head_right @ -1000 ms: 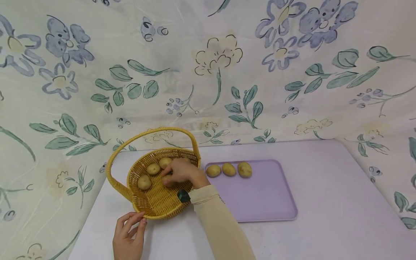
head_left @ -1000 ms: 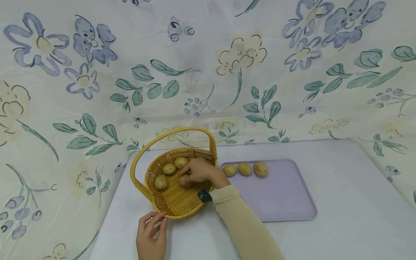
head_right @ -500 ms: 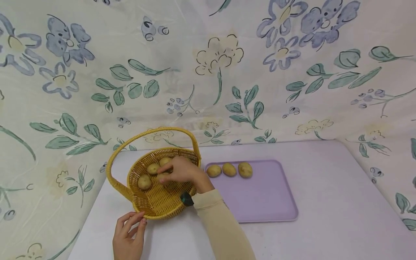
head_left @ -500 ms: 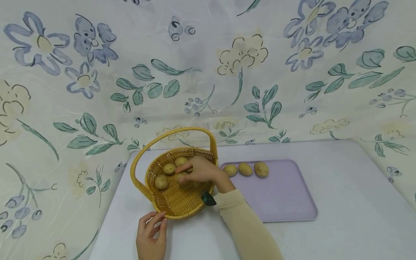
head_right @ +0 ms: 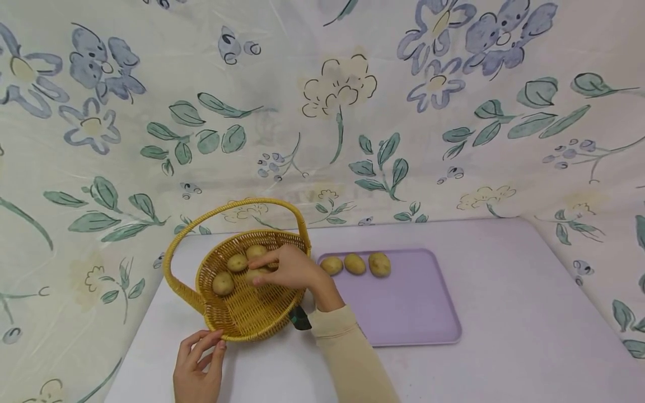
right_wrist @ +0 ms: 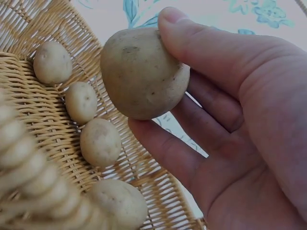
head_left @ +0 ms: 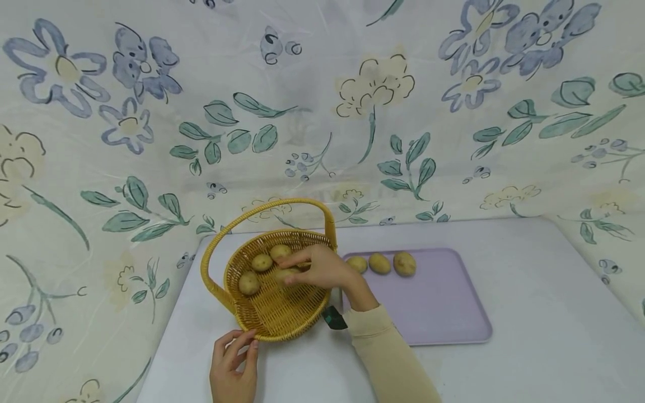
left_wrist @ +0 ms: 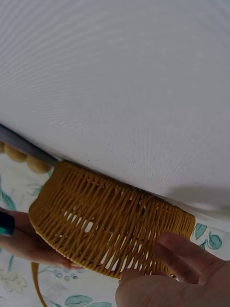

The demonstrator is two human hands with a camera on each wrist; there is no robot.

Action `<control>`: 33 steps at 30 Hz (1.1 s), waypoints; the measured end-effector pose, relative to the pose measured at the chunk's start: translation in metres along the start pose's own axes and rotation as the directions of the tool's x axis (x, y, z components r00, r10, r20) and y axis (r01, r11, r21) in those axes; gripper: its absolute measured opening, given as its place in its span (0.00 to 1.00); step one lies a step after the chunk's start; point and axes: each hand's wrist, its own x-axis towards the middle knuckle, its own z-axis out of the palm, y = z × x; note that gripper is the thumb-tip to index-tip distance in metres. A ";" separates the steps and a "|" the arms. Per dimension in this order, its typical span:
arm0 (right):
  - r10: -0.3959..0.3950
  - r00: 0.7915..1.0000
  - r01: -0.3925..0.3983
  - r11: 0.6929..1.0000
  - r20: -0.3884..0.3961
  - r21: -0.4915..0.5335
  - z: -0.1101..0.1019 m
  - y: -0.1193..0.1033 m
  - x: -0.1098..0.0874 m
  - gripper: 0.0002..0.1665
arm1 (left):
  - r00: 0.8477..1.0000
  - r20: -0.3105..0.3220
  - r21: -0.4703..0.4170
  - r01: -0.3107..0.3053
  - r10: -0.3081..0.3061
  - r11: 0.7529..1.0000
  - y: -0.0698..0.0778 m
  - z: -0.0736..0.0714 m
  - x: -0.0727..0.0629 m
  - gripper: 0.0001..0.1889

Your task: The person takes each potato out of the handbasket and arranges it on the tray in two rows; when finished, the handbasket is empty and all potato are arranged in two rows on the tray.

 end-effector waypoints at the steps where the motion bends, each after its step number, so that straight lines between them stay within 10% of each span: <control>1: -0.004 1.000 0.004 1.000 -0.012 0.003 0.000 0.001 -0.003 0.21 | 1.000 -0.001 -0.002 -0.002 0.002 1.000 0.000 0.000 0.000 0.14; 16: 0.053 0.983 -0.015 0.977 -0.174 0.214 -0.026 0.002 -0.060 0.21 | 1.000 -0.004 0.010 0.005 -0.005 1.000 0.002 -0.001 0.000 0.14; 33: 0.038 0.971 0.009 0.981 -0.237 0.194 -0.039 0.016 -0.093 0.23 | 1.000 -0.012 -0.008 -0.003 0.003 1.000 0.000 0.001 -0.001 0.14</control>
